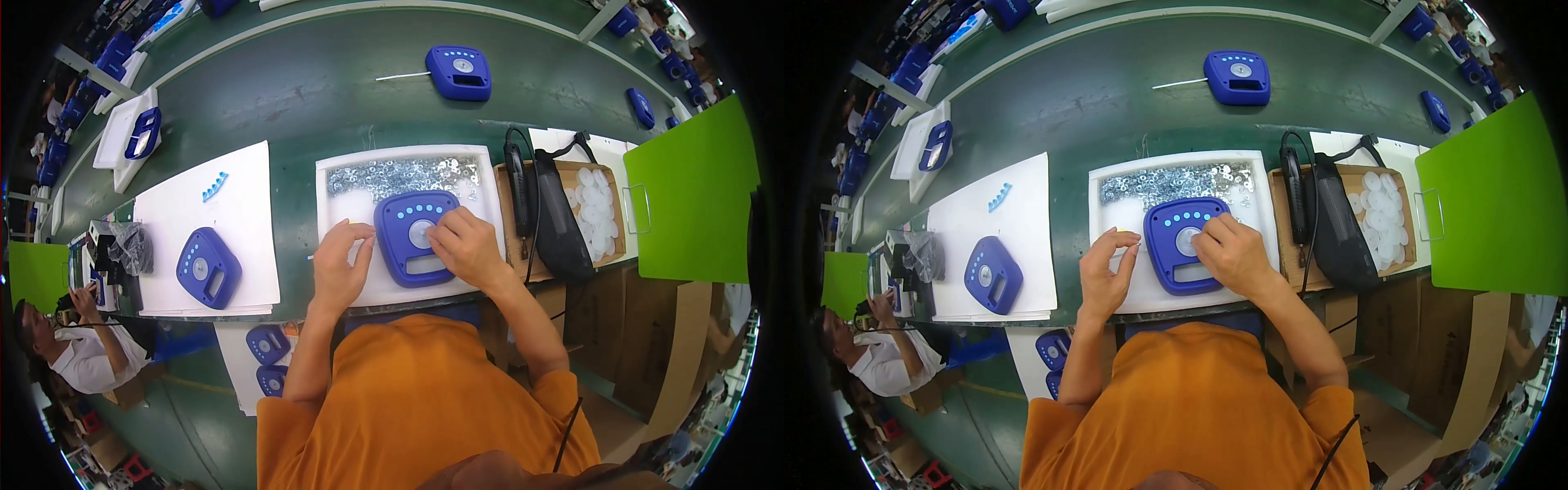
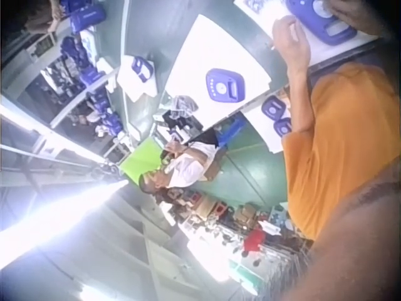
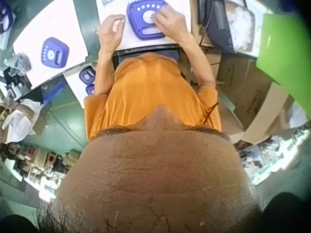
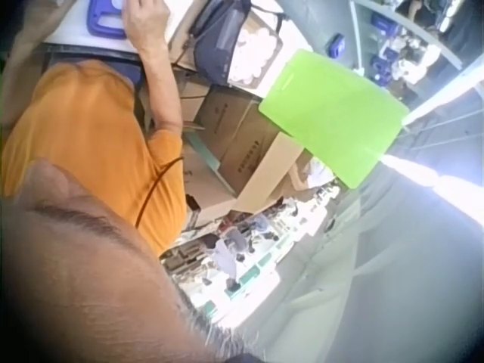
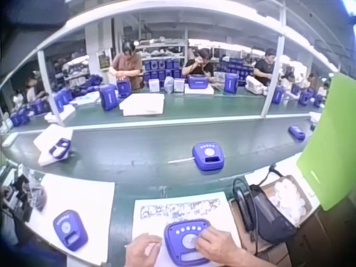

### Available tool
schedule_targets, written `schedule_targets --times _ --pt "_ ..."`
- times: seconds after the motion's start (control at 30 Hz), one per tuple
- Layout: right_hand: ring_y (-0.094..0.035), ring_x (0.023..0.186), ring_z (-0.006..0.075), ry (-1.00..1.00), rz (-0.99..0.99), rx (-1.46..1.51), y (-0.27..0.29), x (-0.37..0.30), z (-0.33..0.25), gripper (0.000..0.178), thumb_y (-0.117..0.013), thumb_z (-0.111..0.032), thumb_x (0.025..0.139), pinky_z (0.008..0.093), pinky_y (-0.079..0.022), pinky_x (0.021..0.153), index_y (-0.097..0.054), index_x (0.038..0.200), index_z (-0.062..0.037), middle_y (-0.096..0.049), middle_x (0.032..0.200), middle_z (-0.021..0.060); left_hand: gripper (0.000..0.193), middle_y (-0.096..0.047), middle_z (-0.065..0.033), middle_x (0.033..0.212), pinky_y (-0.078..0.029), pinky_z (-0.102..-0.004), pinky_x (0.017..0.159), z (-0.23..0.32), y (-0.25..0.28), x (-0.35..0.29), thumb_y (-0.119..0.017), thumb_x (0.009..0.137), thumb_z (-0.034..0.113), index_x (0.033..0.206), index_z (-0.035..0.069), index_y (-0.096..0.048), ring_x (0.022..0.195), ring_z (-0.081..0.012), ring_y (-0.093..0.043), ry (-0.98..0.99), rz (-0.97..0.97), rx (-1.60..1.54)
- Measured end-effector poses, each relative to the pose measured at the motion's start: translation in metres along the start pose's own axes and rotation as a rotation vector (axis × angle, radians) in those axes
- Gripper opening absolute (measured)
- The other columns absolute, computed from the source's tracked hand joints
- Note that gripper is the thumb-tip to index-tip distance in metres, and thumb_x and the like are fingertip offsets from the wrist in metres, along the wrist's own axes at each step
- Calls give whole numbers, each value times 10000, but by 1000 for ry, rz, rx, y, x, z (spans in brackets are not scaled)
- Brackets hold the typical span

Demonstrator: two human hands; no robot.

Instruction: The person assembles electronic components into a blue plastic housing using an electric screwdriver to secure small screws from a plastic tray.

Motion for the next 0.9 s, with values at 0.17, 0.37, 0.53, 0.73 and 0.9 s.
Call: schedule_targets --times 0.17,0.37,0.53,0.73,0.9 --pt "-665 838 236 41 -2 -21 -3 -2 -2 101 -829 -57 870 374 -576 660 -766 947 -74 -618 893 38 116 -839 -113 1111 -582 -540 1163 2 -4 2 -777 1012 -3 1118 45 -784 1085 -342 -801 -12 -5 -5" --pt "-694 850 227 89 3 -40 5 -4 0 126 -832 -80 874 362 -586 661 -799 995 -78 -648 886 30 125 -833 -112 1108 -590 -545 1148 8 -20 12 -794 997 1 1113 47 -784 1088 -349 -794 -81 -38 11" --pt "-714 834 240 -20 91 -22 16 -13 2 159 -891 -80 861 364 -583 662 -824 1006 -79 -698 901 39 139 -806 -81 1123 -575 -549 1163 16 -43 25 -797 947 20 1078 58 -773 1108 -310 -783 -312 -94 150" --pt "-711 823 250 -119 134 -18 24 -27 -1 175 -930 -77 863 380 -580 655 -848 1017 -68 -705 899 47 156 -753 -78 1147 -532 -552 1222 13 -62 24 -731 912 90 1060 58 -763 1190 -279 -752 -550 -198 426" --pt "-712 823 249 -138 145 -6 27 -33 -2 160 -920 -60 866 374 -577 647 -845 1007 -61 -709 904 50 184 -782 -68 1180 -520 -554 1241 18 -59 21 -738 925 107 1092 63 -800 1210 -265 -763 -615 -235 519"
Point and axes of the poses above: each hand's wrist, its own x-axis towards the middle knuckle, its own y-axis out of the back of the hand, z = x × y, the point moved 1 cm from there along x, towards the middle knuckle
